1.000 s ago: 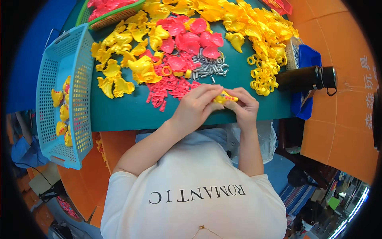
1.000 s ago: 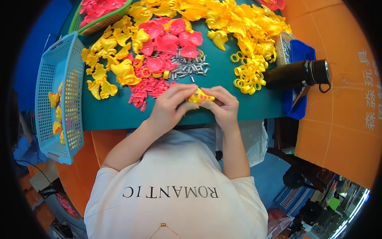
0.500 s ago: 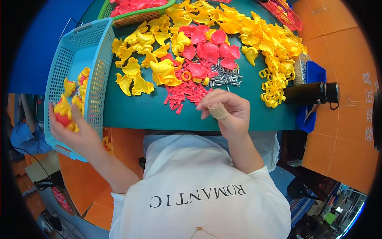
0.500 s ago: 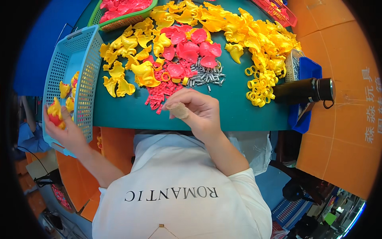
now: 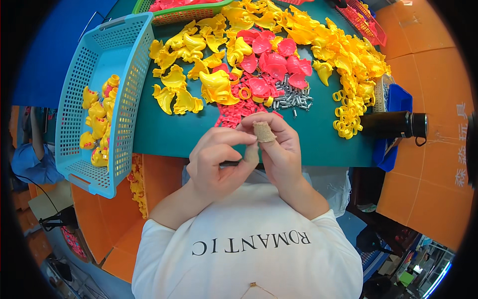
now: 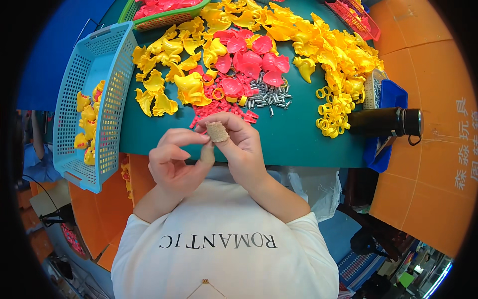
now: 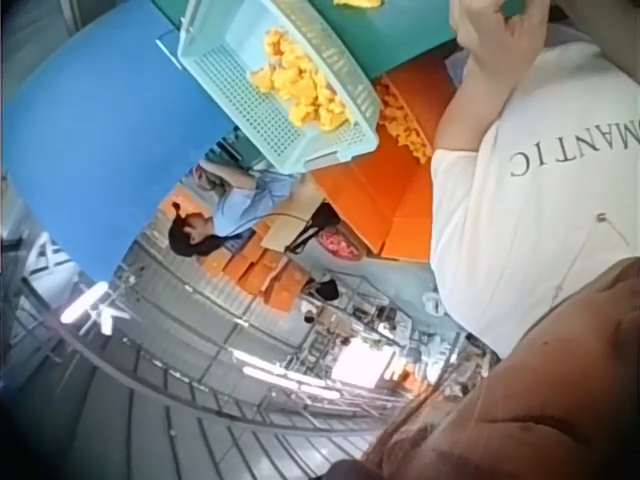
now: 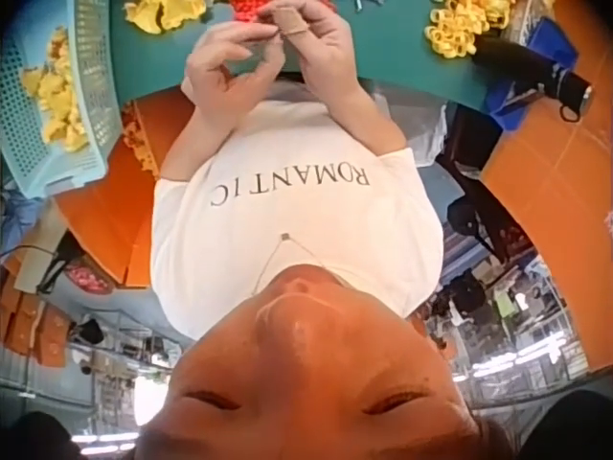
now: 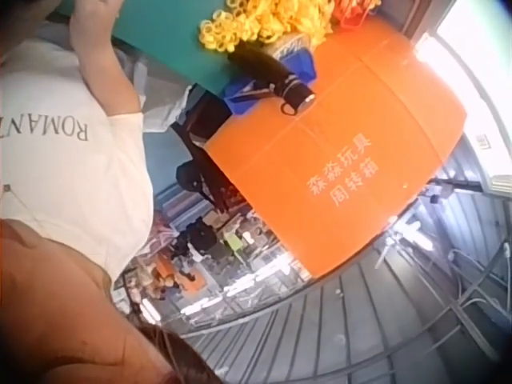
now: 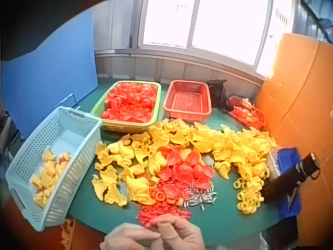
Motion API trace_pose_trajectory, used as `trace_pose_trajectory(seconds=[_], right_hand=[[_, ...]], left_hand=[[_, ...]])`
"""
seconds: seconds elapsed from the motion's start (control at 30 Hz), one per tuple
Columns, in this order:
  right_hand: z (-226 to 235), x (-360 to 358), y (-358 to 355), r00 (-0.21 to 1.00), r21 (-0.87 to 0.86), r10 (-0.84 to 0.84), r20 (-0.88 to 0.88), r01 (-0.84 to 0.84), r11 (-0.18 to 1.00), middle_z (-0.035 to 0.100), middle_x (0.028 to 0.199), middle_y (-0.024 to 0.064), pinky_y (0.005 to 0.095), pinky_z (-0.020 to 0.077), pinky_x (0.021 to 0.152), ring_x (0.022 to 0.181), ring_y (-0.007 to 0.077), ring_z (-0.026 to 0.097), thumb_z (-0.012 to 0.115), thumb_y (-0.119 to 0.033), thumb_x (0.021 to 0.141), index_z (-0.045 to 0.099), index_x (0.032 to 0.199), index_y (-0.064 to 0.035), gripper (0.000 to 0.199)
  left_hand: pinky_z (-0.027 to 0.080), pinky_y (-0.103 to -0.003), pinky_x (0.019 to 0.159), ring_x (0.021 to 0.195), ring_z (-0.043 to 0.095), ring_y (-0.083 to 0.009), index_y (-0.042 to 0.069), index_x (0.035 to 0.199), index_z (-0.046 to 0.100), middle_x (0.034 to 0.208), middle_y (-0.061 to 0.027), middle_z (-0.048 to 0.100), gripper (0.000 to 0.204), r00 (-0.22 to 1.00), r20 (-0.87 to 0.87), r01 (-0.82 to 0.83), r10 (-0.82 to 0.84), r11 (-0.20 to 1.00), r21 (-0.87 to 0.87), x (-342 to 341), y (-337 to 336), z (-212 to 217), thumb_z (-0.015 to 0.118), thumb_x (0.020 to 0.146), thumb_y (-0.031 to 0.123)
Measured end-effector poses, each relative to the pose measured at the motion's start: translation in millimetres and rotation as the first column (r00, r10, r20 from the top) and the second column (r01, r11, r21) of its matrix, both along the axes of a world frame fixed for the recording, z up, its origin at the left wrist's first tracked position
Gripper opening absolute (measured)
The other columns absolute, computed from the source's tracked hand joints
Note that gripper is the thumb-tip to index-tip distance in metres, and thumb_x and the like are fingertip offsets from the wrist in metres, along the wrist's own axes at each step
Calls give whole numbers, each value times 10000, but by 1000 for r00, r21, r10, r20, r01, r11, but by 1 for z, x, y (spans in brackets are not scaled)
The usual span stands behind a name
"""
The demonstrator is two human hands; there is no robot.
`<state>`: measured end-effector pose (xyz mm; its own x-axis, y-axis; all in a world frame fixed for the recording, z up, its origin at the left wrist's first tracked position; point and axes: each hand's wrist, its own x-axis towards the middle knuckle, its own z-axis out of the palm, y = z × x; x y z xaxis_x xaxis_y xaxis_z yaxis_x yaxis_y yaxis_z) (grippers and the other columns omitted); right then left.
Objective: Assembling small plastic toy components at a workbench.
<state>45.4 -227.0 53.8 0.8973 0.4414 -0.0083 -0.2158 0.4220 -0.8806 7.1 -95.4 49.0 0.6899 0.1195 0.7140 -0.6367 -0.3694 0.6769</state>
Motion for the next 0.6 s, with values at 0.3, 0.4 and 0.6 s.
trace_pose_trajectory(seconds=[0.3, 0.4, 0.6], right_hand=[[-1, -6, -2, 999, 19, -37, -35, 38, 999, 596, 1050, 117, 303, 490, 815, 926, 173, 594, 502, -205, 977, 574, 1083, 38, 275], [2, -6, -3, 998, 27, -57, -25, 57, 998, 607, 1033, 109, 300, 505, 807, 913, 172, 606, 494, -202, 983, 582, 1065, 35, 265], [-2, -6, -6, 994, 10, -96, -44, 97, 995, 611, 1012, 88, 282, 507, 791, 895, 158, 613, 495, -208, 985, 594, 1037, 30, 262]], left_hand=[[515, -308, 620, 745, 645, -265, 88, 831, 350, 873, -150, 671, 476, 1000, -24, 10, -12, 994, -106, 8, -12, -6, 788, 689, -31], [509, -304, 627, 728, 632, -244, 94, 828, 342, 874, -152, 663, 485, 996, -56, 55, -68, 976, -211, 8, -17, -6, 786, 682, -35], [495, -313, 625, 729, 624, -241, 99, 827, 335, 882, -148, 658, 490, 998, -23, 57, -64, 977, -205, 11, -20, -10, 785, 682, -32]])
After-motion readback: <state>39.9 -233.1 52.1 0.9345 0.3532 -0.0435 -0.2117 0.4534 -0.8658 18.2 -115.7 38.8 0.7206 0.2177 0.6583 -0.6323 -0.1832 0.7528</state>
